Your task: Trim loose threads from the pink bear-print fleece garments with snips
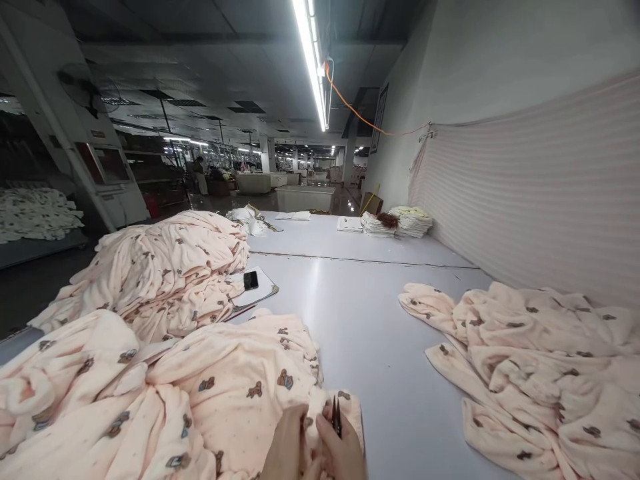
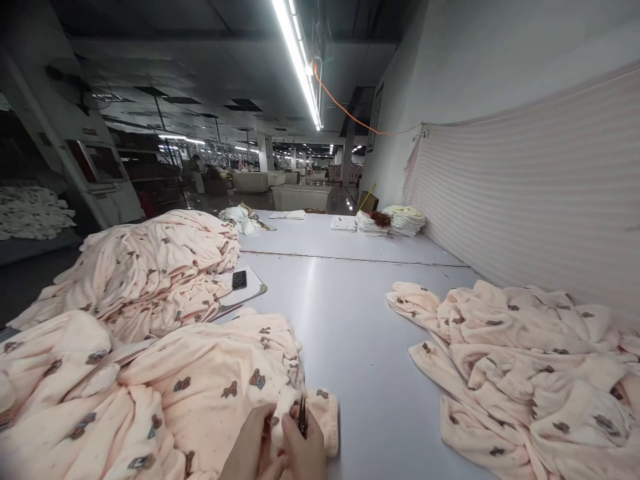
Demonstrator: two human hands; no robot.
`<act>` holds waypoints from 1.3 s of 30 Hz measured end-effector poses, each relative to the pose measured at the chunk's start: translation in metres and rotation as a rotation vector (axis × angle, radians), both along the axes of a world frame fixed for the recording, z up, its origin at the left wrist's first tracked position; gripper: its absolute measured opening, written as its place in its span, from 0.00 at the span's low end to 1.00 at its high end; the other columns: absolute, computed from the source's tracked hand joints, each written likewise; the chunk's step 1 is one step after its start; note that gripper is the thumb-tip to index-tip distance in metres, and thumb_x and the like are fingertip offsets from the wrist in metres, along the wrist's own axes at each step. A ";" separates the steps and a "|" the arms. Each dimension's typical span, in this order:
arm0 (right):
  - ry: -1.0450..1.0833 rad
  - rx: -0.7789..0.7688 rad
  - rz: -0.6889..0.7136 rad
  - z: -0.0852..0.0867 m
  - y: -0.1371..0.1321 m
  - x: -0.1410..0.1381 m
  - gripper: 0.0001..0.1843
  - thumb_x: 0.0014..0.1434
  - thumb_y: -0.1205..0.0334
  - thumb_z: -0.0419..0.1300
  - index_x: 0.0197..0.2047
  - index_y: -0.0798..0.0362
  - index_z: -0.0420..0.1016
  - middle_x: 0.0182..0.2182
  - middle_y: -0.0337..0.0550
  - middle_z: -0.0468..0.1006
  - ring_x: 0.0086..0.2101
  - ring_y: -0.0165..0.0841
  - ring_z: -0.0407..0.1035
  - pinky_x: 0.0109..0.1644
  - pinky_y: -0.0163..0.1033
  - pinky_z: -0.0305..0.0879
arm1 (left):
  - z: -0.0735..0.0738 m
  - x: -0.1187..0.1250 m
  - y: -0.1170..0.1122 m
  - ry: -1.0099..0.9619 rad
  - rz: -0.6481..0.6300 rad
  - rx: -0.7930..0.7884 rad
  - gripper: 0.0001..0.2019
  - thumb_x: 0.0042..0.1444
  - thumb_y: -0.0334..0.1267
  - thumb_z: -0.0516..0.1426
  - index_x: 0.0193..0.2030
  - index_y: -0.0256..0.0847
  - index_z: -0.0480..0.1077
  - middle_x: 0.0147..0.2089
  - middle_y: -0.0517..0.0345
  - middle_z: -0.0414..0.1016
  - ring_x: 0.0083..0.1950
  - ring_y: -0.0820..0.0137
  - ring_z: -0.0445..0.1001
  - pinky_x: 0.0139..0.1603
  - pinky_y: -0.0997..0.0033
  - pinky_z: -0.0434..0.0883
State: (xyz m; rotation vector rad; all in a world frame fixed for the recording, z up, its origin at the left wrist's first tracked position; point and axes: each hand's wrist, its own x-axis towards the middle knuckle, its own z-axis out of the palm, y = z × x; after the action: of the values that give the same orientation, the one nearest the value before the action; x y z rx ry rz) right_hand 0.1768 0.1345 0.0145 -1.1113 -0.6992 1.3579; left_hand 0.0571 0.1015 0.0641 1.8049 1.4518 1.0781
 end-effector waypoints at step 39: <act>-1.090 0.387 0.493 0.109 -0.002 0.042 0.09 0.57 0.60 0.56 0.37 0.45 0.79 0.32 0.39 0.78 0.35 0.35 0.72 0.38 0.34 0.64 | 0.014 -0.027 0.014 -0.275 -0.138 -0.140 0.29 0.52 0.31 0.50 0.63 0.44 0.52 0.40 0.56 0.68 0.41 0.67 0.70 0.47 0.62 0.70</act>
State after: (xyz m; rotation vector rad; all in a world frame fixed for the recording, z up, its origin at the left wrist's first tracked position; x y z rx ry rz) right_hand 0.2188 0.1323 0.1234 -1.3653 -2.0359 0.8307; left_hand 0.0303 0.1154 0.0780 1.5656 1.1908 1.0785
